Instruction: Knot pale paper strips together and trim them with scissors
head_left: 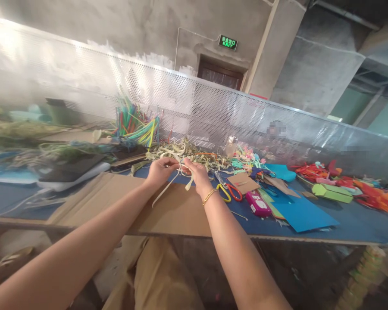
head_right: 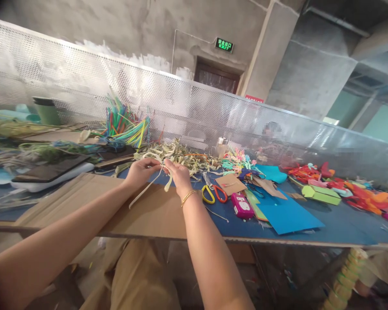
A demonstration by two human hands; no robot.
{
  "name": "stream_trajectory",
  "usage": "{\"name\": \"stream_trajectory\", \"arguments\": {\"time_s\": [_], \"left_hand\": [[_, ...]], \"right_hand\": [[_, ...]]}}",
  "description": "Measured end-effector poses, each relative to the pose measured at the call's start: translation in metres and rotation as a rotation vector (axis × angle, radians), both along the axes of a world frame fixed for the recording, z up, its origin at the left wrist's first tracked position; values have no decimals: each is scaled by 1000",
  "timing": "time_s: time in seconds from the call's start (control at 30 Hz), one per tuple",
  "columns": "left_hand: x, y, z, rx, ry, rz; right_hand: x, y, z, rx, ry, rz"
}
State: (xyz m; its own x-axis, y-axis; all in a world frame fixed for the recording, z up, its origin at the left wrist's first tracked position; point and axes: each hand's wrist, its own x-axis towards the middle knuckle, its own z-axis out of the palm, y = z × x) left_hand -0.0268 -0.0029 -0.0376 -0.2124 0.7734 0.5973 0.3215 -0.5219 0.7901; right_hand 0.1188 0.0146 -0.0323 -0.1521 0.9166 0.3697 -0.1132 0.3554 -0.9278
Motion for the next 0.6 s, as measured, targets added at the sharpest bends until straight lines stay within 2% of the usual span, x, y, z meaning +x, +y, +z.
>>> {"name": "stream_trajectory", "arguments": {"time_s": [0.1,0.27,0.6], "left_hand": [[-4,4,-3,15,18,53],[-6,6,-4,11,25,75],[-2,2,-1,-35,-67,-57]], "right_hand": [[0,-2,0,-30,25,68],[0,-1,-4,15,8,84],[0,11,-14,129,-61,-31]]}}
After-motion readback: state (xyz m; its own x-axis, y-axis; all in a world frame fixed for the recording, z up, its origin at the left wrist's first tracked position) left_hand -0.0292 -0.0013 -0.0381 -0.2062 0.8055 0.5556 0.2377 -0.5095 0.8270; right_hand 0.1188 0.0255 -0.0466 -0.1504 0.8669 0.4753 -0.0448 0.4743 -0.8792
